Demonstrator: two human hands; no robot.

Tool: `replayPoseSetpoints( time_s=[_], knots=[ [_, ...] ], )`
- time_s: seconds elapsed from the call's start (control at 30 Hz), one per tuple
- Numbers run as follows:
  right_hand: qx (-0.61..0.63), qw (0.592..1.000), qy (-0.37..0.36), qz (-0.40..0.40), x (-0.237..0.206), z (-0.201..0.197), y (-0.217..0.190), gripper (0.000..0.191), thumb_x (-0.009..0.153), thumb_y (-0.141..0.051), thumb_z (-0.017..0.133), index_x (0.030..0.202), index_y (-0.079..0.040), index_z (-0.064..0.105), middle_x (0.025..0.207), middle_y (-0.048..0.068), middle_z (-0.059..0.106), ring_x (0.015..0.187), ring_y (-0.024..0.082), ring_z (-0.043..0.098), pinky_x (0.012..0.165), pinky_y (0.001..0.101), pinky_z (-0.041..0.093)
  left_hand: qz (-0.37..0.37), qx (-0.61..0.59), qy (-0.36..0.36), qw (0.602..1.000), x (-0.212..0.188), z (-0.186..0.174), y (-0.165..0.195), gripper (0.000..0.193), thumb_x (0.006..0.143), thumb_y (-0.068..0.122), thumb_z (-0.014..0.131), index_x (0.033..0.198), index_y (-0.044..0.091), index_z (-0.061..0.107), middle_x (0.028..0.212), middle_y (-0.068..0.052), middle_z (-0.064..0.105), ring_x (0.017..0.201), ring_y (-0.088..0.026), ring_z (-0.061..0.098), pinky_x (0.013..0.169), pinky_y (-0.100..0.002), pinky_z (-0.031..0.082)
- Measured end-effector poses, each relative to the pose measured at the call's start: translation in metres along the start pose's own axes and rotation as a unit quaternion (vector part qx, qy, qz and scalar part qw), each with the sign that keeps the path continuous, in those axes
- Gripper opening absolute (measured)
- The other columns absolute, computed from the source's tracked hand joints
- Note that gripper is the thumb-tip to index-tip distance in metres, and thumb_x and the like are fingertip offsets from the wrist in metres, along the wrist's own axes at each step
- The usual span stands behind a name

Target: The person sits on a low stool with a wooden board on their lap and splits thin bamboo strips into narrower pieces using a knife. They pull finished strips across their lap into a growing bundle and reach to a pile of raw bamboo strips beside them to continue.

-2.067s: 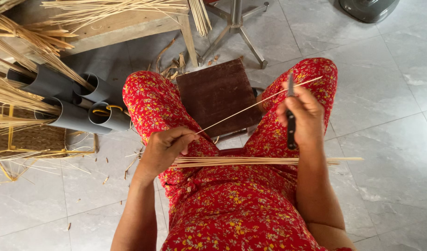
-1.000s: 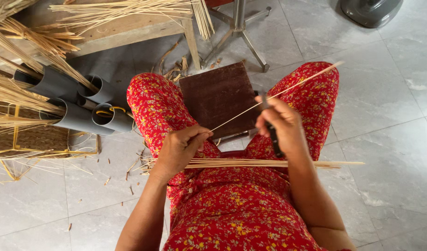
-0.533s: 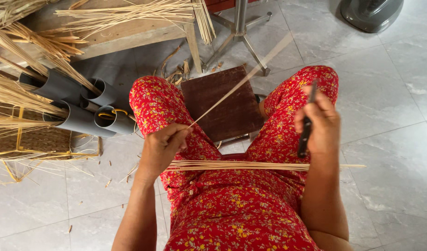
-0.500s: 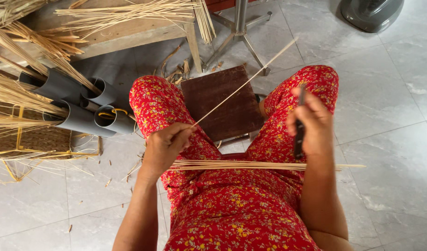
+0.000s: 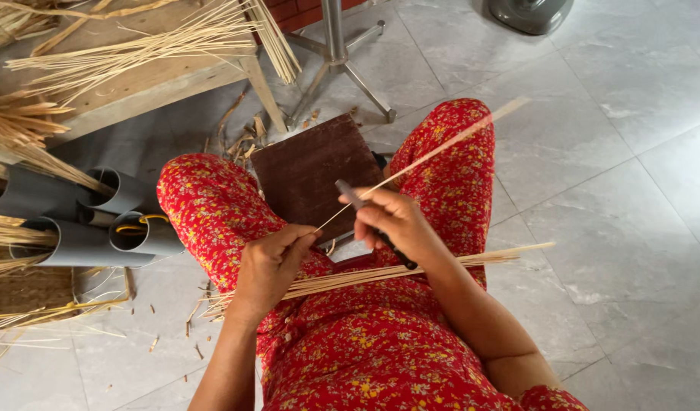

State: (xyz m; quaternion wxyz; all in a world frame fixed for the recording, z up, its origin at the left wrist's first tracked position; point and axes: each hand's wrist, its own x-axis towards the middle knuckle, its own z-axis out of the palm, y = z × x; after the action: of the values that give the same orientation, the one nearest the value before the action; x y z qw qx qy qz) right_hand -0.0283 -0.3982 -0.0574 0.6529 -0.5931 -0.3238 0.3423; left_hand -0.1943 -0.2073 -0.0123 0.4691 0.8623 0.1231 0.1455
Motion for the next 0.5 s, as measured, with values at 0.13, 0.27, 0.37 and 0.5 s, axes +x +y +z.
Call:
replayPoseSetpoints(
  time_s=[0.13, 0.27, 0.37, 0.5],
  knots=[
    [-0.009, 0.995, 0.100, -0.015, -0.006, -0.030, -0.004, 0.027, 0.107, -0.012, 0.054, 0.129, -0.004, 0.068, 0.073, 0.004, 0.070, 0.055, 0.008, 0.061, 0.046, 0.0237, 0.048, -0.019, -0.007, -0.014, 1.000, -0.008, -0.011, -0.011, 0.014, 0.094, 0.011, 0.070, 0.105, 0.007, 0.078, 0.076, -0.003, 0.077, 0.063, -0.007, 0.071, 0.057, -0.025, 0.058],
    [0.055, 0.975, 0.204, -0.067, -0.015, -0.062, -0.007, 0.027, 0.106, -0.012, 0.058, 0.130, -0.005, 0.068, 0.076, 0.004, 0.068, 0.057, 0.009, 0.060, 0.049, 0.0237, 0.047, -0.043, -0.012, -0.008, 0.999, -0.016, -0.027, -0.026, 0.017, 0.094, 0.010, 0.068, 0.107, 0.007, 0.077, 0.077, -0.002, 0.077, 0.064, -0.008, 0.071, 0.058, -0.025, 0.058],
    [0.100, 0.951, 0.277, -0.097, -0.019, -0.085, -0.009, 0.027, 0.105, -0.013, 0.061, 0.130, -0.005, 0.068, 0.076, 0.004, 0.068, 0.057, 0.010, 0.060, 0.048, 0.0240, 0.046, -0.083, -0.005, 0.015, 0.996, -0.022, -0.034, -0.036, 0.018, 0.094, 0.010, 0.068, 0.108, 0.007, 0.078, 0.075, -0.002, 0.077, 0.063, -0.008, 0.070, 0.058, -0.025, 0.058],
    [0.128, 0.943, 0.277, -0.134, -0.021, -0.088, -0.014, 0.030, 0.105, -0.013, 0.063, 0.134, -0.005, 0.065, 0.080, 0.006, 0.069, 0.059, 0.011, 0.061, 0.050, 0.0249, 0.047, -0.085, -0.015, 0.044, 0.995, -0.022, -0.035, -0.038, 0.017, 0.098, 0.010, 0.066, 0.110, 0.007, 0.078, 0.073, -0.003, 0.075, 0.065, -0.007, 0.070, 0.061, -0.024, 0.059]
  ],
)
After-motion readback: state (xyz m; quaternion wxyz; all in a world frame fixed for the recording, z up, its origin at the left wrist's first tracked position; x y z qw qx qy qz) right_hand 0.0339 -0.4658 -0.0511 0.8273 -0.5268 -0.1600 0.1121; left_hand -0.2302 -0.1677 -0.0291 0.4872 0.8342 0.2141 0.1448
